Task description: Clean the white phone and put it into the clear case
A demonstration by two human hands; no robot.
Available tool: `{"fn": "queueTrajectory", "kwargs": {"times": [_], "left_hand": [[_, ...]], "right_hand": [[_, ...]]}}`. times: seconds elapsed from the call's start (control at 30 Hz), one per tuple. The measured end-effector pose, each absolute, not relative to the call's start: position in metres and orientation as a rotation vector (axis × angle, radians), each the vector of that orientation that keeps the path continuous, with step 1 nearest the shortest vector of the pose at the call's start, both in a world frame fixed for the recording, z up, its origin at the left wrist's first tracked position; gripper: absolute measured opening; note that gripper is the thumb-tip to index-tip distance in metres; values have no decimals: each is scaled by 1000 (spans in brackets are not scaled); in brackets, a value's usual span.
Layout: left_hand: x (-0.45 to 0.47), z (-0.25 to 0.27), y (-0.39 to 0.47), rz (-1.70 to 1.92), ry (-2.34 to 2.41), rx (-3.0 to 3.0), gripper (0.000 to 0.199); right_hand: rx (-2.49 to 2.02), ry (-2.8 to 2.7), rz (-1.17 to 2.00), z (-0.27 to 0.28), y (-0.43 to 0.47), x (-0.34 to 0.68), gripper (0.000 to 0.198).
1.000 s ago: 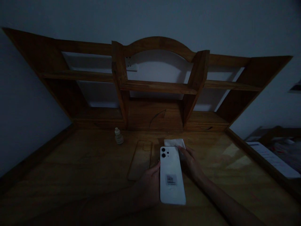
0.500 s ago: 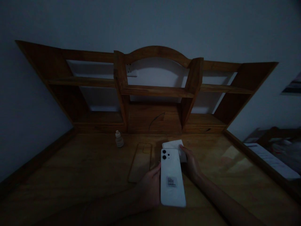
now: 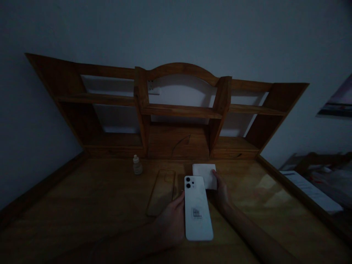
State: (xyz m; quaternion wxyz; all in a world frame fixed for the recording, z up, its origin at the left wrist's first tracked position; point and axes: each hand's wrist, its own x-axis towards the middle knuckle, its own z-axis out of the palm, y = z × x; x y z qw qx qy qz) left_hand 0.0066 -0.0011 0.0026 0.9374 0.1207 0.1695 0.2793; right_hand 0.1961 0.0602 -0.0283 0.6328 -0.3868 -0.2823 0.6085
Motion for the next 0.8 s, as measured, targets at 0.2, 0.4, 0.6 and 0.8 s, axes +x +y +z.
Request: {"fn": "queueTrajectory", "kwargs": {"times": [0.2,0.4,0.6,0.8], "left_hand": [[6,4,-2,552,311,273,46],[3,-1,-1,521,258,271,46],[4,0,-1,523,248,268,47],[4,3,-1,519,234,266,49]], "right_hand": [[-869,-576,1437,-24,59,195,31],[-795,-543,1428,-9,58,188,30],[-808,-804,1517,-7,59,191,38],[-906,-890,1370,-23,61,195,19]]}}
